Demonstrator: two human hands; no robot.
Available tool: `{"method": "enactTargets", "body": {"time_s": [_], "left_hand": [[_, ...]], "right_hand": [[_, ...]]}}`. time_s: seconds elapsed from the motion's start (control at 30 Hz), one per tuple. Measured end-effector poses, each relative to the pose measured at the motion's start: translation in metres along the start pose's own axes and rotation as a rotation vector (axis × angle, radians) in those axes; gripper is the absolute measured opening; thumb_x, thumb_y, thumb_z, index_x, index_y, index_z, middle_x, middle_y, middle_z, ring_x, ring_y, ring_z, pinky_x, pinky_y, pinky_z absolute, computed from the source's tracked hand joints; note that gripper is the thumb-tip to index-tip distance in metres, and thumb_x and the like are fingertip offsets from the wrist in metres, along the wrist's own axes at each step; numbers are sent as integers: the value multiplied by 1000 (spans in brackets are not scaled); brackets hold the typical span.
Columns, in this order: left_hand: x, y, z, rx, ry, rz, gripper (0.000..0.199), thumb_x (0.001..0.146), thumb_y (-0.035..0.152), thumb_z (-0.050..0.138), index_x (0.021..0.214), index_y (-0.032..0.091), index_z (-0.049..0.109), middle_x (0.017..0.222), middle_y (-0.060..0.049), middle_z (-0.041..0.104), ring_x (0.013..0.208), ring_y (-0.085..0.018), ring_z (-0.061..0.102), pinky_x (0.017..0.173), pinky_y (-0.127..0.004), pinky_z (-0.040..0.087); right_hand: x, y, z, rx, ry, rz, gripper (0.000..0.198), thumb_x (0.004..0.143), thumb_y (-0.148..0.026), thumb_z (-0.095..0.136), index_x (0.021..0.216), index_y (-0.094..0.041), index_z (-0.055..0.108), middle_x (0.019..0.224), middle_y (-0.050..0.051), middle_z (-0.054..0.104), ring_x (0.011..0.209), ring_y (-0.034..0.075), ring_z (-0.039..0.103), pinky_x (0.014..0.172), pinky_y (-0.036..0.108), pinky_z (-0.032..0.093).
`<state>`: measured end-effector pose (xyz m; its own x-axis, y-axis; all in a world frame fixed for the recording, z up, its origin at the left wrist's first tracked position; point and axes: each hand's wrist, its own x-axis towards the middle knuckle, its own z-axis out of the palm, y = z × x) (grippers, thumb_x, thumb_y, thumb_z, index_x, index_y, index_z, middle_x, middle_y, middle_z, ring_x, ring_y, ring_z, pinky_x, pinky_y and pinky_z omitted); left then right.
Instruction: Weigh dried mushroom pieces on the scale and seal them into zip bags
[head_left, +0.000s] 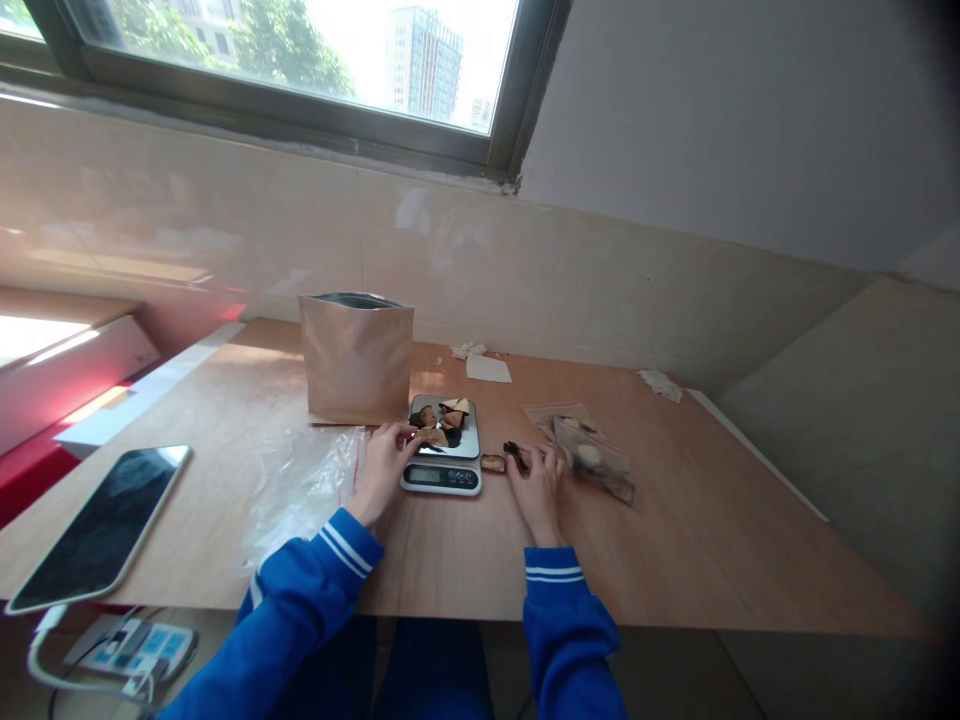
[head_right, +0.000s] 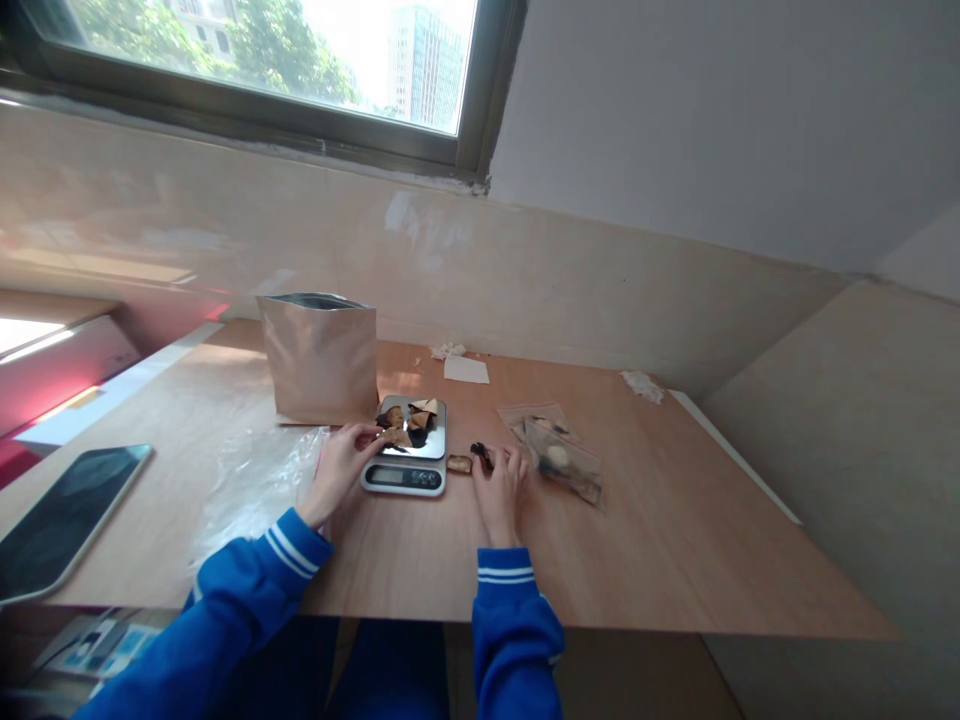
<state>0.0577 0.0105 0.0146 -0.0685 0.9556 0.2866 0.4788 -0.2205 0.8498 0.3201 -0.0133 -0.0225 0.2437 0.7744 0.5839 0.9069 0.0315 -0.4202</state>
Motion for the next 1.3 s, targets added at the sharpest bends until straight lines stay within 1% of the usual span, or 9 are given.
{"method": "enactTargets", "body": {"time_s": [0.17,0.27,0.37,0.5,0.63,0.7,0.8,0.9,1.3], "left_hand": [[-7,9,-1,63,62,78,25,85,36,58,98,17,67,95,-9,65,87,-22,61,79,-37,50],[-21,20,-17,61,91,94,24,90,36,50,95,19,65,97,-8,62,91,-22,59,79,-36,50],[-36,25,-38,145,158,103,22,91,33,46,95,20,63,97,-8,61,94,-24,56,85,-40,47],[-53,8,-54,317,238,68,22,90,30,43,100,19,60,98,-10,59,95,-27,53,90,-47,44],[-63,-27,-52,405,285,61,34,88,38,46,109,12,54,99,-13,52,97,-31,51,88,-51,46],[-65,-39,-50,431,284,73,35,87,36,46,111,11,53,99,-13,51,99,-31,51,87,-51,47],[-67,-46,-49,477,247,72,29,87,33,44,105,13,55,95,-13,53,92,-30,54,83,-49,48],[-67,-45,-51,519,215,85,25,89,33,42,100,15,56,92,-13,55,88,-30,55,80,-48,48],[-69,-42,-51,572,168,111,24,92,32,39,99,15,55,92,-12,55,85,-28,55,79,-45,47]], "right_hand": [[-6,6,7,-14,-55,22,32,88,-37,46,101,-17,67,103,13,57,96,29,47,87,45,38],[-7,7,7,-4,-65,31,32,88,-35,45,104,-18,66,104,13,57,96,29,48,87,45,38],[-7,8,7,13,-64,43,31,88,-34,44,104,-17,66,104,13,57,96,28,48,88,45,38],[-6,9,7,19,-73,53,31,87,-33,45,105,-17,65,104,13,57,98,29,49,90,46,38],[-6,9,8,22,-71,61,30,87,-32,44,104,-17,65,104,14,57,99,29,49,90,46,37],[-7,9,8,25,-67,65,30,87,-32,44,104,-18,65,104,14,57,100,29,49,90,46,37],[-7,10,8,37,-64,76,30,86,-32,45,104,-18,65,105,13,57,99,29,49,90,46,37],[-7,12,8,50,-49,91,30,86,-31,44,104,-18,64,105,14,57,99,29,49,89,46,37],[-6,12,6,49,-43,126,28,86,-31,46,100,-18,66,106,13,58,97,29,48,89,46,37]]}}
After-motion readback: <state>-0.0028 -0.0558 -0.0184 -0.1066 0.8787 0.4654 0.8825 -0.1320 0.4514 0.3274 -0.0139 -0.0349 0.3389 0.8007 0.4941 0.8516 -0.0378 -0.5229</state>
